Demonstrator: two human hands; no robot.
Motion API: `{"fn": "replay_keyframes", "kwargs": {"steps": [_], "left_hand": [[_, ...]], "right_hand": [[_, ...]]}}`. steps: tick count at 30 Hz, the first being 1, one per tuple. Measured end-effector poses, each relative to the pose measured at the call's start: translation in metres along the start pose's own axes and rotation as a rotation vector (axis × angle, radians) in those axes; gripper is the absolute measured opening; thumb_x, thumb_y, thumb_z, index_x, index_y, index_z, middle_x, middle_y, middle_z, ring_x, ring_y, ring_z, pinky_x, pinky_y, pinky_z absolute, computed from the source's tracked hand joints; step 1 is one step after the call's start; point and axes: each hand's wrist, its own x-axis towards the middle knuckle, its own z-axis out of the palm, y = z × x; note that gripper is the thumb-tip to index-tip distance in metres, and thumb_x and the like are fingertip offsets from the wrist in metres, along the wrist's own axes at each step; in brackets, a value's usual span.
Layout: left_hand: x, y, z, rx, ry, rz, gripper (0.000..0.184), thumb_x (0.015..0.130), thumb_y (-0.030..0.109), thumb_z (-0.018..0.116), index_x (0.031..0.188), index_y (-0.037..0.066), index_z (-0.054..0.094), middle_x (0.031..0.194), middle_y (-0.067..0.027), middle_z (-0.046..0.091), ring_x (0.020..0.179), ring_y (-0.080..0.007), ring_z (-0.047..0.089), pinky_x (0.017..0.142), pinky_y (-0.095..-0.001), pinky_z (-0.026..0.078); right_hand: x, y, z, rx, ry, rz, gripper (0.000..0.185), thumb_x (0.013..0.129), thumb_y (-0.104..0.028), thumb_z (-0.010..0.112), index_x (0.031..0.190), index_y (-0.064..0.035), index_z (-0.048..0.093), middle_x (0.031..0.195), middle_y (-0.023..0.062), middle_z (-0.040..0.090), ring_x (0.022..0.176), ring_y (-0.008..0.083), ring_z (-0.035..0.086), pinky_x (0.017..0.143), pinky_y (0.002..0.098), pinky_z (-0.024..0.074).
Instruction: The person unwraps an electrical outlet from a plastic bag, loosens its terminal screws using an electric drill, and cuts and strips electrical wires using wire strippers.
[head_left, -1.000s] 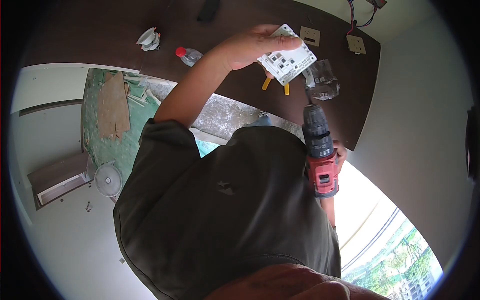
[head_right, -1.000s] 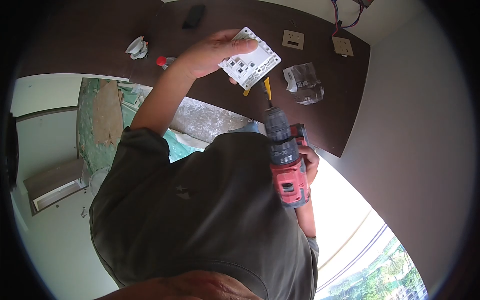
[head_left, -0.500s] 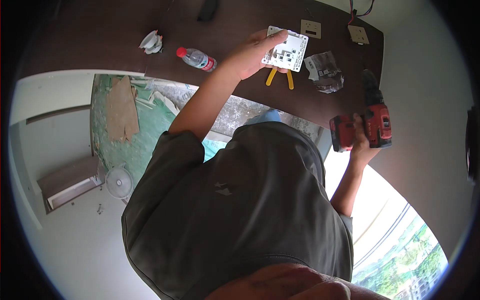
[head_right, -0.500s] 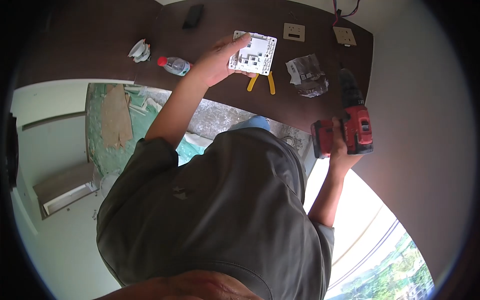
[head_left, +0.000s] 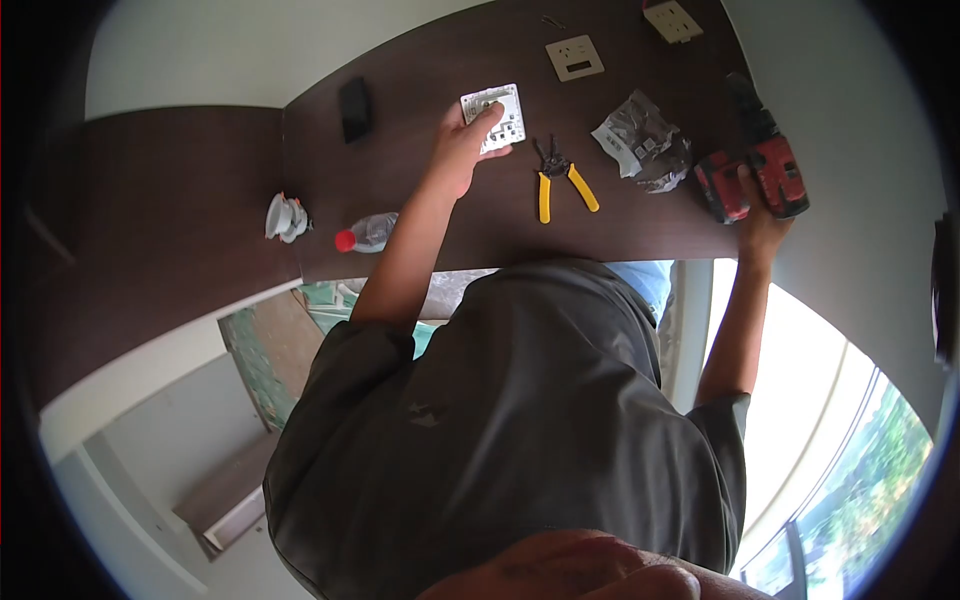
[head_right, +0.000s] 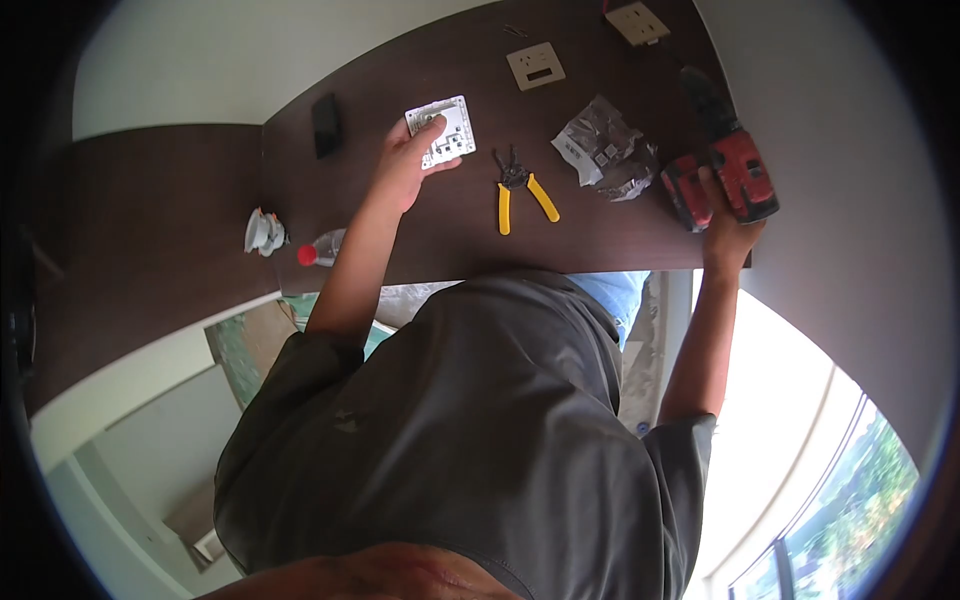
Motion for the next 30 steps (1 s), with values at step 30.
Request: {"fn": "replay_keyframes", "kwargs": {"steps": [30], "left_hand": [[0.092, -0.06, 0.002, 1.2, -0.112, 0.626, 0.059, 0.088, 0.037, 0.074, 0.139, 0.013, 0.056, 0.148, -0.0183, 0.044, 0.137, -0.0378, 0.043, 0.108, -0.0497, 0.042]], "right_hand": [[0.005, -0.167, 0.189, 2.086, -0.888, 0.803, 0.013, 0.097, -0.004, 0.05, 0.101, 0.0024, 0.061, 0.089, 0.0124, 0.065, 0.077, 0.024, 0.063, 0.074, 0.034, 0.0507]]}}
